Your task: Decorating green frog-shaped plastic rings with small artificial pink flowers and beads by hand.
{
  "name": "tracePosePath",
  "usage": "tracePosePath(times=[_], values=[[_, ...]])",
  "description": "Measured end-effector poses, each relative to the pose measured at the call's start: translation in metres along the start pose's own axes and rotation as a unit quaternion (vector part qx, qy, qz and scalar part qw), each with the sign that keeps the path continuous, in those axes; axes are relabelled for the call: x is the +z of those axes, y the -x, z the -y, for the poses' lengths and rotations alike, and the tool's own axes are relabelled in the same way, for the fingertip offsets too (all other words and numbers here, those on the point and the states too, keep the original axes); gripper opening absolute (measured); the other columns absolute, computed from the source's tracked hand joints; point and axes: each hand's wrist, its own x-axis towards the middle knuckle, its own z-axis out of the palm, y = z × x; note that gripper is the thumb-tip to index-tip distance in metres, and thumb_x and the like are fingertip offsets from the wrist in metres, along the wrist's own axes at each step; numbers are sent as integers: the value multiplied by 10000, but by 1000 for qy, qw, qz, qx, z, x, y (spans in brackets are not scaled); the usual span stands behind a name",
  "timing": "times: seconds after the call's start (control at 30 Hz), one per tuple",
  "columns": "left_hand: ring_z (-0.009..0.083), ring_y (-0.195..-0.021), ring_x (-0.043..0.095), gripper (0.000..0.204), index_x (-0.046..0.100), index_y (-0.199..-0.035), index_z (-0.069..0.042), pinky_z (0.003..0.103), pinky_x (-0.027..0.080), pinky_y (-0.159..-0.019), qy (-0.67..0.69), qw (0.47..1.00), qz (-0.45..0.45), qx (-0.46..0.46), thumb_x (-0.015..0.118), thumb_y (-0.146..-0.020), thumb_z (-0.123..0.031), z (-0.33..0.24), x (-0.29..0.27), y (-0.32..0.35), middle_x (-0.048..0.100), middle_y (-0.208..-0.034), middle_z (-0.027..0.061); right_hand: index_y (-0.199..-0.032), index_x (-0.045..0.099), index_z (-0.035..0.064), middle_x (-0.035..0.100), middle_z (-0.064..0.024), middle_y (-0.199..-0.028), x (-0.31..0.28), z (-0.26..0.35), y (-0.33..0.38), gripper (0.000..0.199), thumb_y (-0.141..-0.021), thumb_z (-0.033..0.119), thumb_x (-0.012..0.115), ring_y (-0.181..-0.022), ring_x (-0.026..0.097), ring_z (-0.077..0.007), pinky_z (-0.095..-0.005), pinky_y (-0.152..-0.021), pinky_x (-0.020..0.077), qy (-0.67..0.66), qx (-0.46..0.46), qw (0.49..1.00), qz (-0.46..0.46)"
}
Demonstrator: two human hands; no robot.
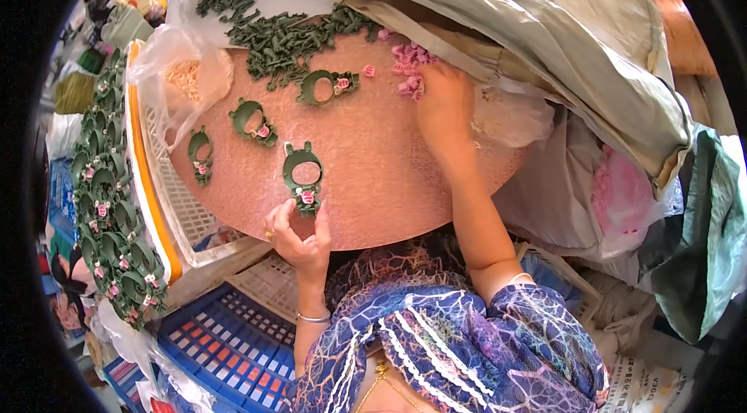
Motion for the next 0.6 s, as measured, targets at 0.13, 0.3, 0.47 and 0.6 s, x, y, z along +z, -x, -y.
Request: tracePosePath(times=[0.13, 0.3, 0.47, 0.6], values=[[333, -860, 599, 521, 549, -1138, -20, 439, 475, -782, 2, 1000, 14, -15, 835, -709, -98, -3, 0, -3, 628, -937, 151, -1009, 710, 26, 673, -178, -1041, -4, -16, 7, 288, -794, -63, 541, -987, 612, -382, -440, -896, 477, 24, -7, 995, 96], [330, -855, 609, 511, 559, -1126, -13, 439, 482, -775, 4, 999, 26, -29, 836, -701, -83, -2, 0, -1, 640, -941, 153, -1009, 690, -7, 674, -166, -1015, -5, -11, 28, 308, -759, -138, 567, -938, 652, -323, -367, -821, 518, -143, -55, 971, 182], [327, -863, 611, 518, 568, -1138, -13, 433, 477, -787, 18, 998, 38, -36, 838, -703, -90, -2, 2, -6, 646, -970, 143, -1013, 673, -12, 664, -161, -974, -15, 4, 41, 288, -758, -133, 613, -845, 658, -300, -354, -744, 520, -244, 34, 949, 198], [322, -878, 614, 561, 573, -1172, -21, 434, 477, -797, 43, 990, 59, -117, 846, -687, -98, -10, 0, -8, 661, -962, 136, -990, 666, -2, 641, -161, -904, -24, 10, 47, 217, -782, -66, 654, -807, 649, -327, -383, -706, 507, -213, 48, 963, 158]])
